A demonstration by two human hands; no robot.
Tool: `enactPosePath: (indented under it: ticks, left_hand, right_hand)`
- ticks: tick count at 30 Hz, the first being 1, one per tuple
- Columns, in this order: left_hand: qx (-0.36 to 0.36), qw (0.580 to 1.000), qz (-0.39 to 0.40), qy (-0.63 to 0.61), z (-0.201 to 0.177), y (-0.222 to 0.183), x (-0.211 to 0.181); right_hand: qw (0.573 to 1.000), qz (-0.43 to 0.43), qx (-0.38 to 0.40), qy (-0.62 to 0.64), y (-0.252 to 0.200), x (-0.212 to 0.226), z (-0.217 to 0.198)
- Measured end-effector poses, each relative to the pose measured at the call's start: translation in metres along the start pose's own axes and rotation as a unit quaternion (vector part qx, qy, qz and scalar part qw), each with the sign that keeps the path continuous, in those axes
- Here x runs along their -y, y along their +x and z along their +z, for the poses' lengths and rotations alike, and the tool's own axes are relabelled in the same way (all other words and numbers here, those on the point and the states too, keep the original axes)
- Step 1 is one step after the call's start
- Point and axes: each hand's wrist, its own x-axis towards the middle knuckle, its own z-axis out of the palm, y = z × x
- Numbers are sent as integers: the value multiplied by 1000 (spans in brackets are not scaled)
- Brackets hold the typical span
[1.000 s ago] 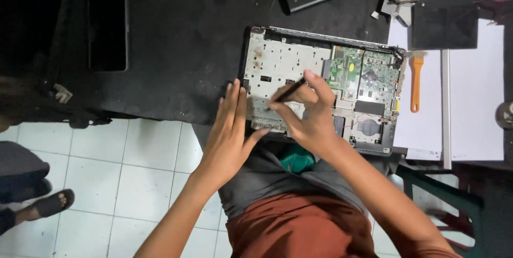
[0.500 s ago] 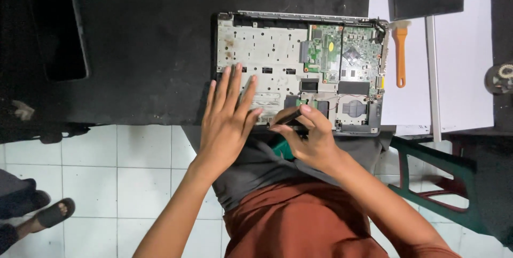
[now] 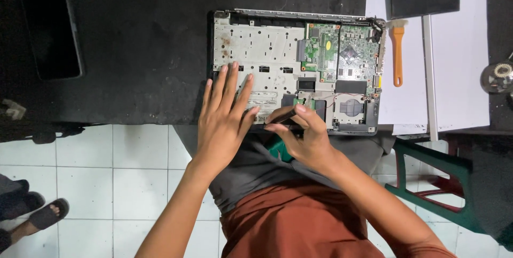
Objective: Removing screws from a laptop motherboard and chassis using a screwdriver to disassemble the device.
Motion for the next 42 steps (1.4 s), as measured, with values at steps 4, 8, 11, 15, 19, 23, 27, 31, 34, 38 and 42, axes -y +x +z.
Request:
enactPosePath:
  ticks: [4, 8, 11, 15, 19, 23, 27, 31, 34, 38, 42]
  left_hand:
    - [-3, 1000, 0, -4, 2, -1, 1]
    - [-14, 1000, 0, -6, 5, -2, 3]
    - [-26, 1000, 2, -14, 12, -3, 5]
    - [-25, 999, 0, -27, 13, -4, 6]
    - [-27, 999, 2, -30, 9, -3, 6]
    - [-18, 999, 3, -43, 7, -2, 5]
    - [-16, 999, -1, -43, 10, -3, 7]
    - [-16, 999, 0, -42, 10, -1, 7]
    - [-12, 999, -3, -52, 8, -3, 5]
    - [-13, 998, -10, -58, 9, -2, 5]
    - [-13, 998, -14, -57, 10, -2, 5]
  right_hand:
    - [1000, -1, 0, 6, 2, 3, 0]
    - [1000, -7, 0, -15, 5, 7, 0]
    - [998, -42, 13, -38, 9, 8, -1]
    - [991, -83, 46, -94, 16, 16, -2]
    - [990, -96, 71, -79, 18, 15, -8]
    - [988, -104, 59, -93, 20, 20, -10]
    - [991, -92, 12, -97, 6, 17, -4]
    - [994, -93, -8, -55, 4, 12, -1]
    - [996, -88, -4, -23, 7, 17, -1]
    - [996, -70, 7, -47, 17, 25, -8]
    - [992, -59, -19, -108, 0, 14, 0]
